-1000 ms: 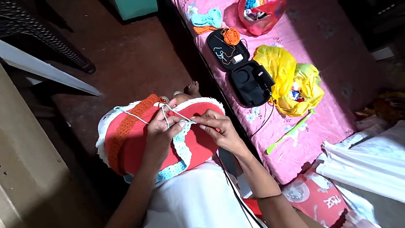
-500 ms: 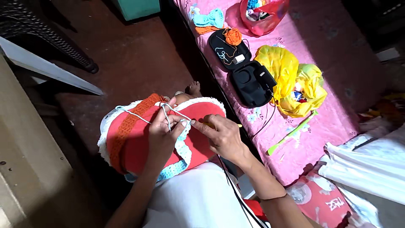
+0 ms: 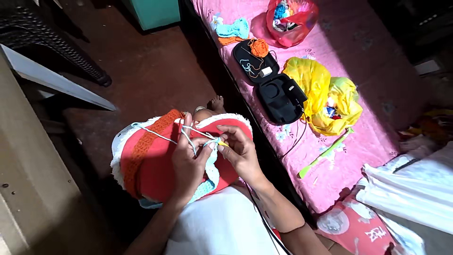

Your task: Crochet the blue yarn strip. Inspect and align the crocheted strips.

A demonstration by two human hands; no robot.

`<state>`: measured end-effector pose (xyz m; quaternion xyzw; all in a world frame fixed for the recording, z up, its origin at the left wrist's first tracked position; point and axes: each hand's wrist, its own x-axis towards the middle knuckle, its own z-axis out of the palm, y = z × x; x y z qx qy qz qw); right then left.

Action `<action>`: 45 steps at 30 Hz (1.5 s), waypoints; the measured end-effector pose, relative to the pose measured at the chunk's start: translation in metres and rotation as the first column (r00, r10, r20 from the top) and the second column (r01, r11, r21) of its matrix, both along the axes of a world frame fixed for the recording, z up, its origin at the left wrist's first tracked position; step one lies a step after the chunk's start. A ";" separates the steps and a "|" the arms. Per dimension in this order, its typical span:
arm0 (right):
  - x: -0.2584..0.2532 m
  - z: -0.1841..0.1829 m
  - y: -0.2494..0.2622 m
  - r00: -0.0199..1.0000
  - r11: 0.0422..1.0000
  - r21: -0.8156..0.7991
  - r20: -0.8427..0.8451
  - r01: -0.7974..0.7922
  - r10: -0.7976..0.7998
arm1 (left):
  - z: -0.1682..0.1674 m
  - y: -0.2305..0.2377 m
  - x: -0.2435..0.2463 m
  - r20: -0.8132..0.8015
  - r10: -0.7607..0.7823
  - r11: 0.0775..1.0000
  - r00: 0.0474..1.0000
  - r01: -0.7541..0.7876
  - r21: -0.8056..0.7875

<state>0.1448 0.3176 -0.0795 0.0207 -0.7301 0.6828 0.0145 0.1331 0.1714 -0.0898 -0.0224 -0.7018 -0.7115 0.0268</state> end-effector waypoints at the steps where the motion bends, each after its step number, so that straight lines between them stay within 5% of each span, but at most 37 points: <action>1: 0.001 -0.005 0.002 0.994 0.991 0.131 -0.112 0.009 0.006 | 0.004 -0.005 -0.004 0.039 -0.029 0.999 0.999 0.028 0.018; 4: -0.002 -0.018 0.008 0.869 0.834 0.510 -0.488 0.212 0.077 | 0.010 -0.018 -0.009 0.086 -0.082 0.997 0.993 0.083 -0.008; 9: -0.002 -0.010 0.020 0.789 0.642 0.702 -0.566 0.308 0.240 | 0.010 -0.025 -0.013 0.024 -0.060 0.988 0.998 0.063 -0.143; 12: -0.003 -0.009 0.028 0.867 0.792 0.600 -0.449 0.111 0.218 | 0.008 -0.024 -0.013 -0.009 -0.083 0.982 0.996 0.081 -0.170; 15: -0.005 -0.003 0.030 0.990 0.984 0.135 -0.064 -0.118 0.128 | 0.009 -0.021 -0.011 -0.005 -0.118 0.989 0.993 0.117 -0.092; 17: -0.010 -0.001 0.028 0.976 0.972 -0.179 0.129 -0.151 0.176 | 0.008 -0.016 -0.010 0.005 -0.111 0.993 0.994 0.111 -0.041; 20: -0.012 0.000 0.023 0.951 0.932 -0.337 0.222 -0.134 0.217 | 0.006 -0.013 -0.011 -0.005 -0.115 0.993 0.993 0.115 0.040; 29: -0.007 -0.010 0.011 0.991 0.940 -0.340 0.124 0.001 0.044 | -0.001 -0.004 -0.009 0.027 -0.030 0.981 0.999 0.025 0.193; 36: -0.006 -0.008 0.008 1.000 0.993 -0.119 0.015 -0.001 0.002 | -0.005 -0.001 -0.007 -0.076 0.014 0.999 0.997 -0.010 0.043; 40: -0.001 -0.012 0.002 0.962 0.956 0.291 -0.266 0.025 0.056 | -0.011 0.000 -0.003 -0.124 0.008 0.992 0.992 -0.023 -0.124; 42: 0.000 -0.007 -0.004 0.969 0.902 0.427 -0.245 0.067 0.043 | -0.016 0.002 -0.001 -0.214 0.016 0.961 0.977 -0.074 -0.266; 45: -0.007 0.004 -0.005 1.000 0.985 0.169 -0.003 -0.018 0.019 | -0.020 0.003 -0.001 -0.349 0.026 0.924 0.937 -0.156 -0.348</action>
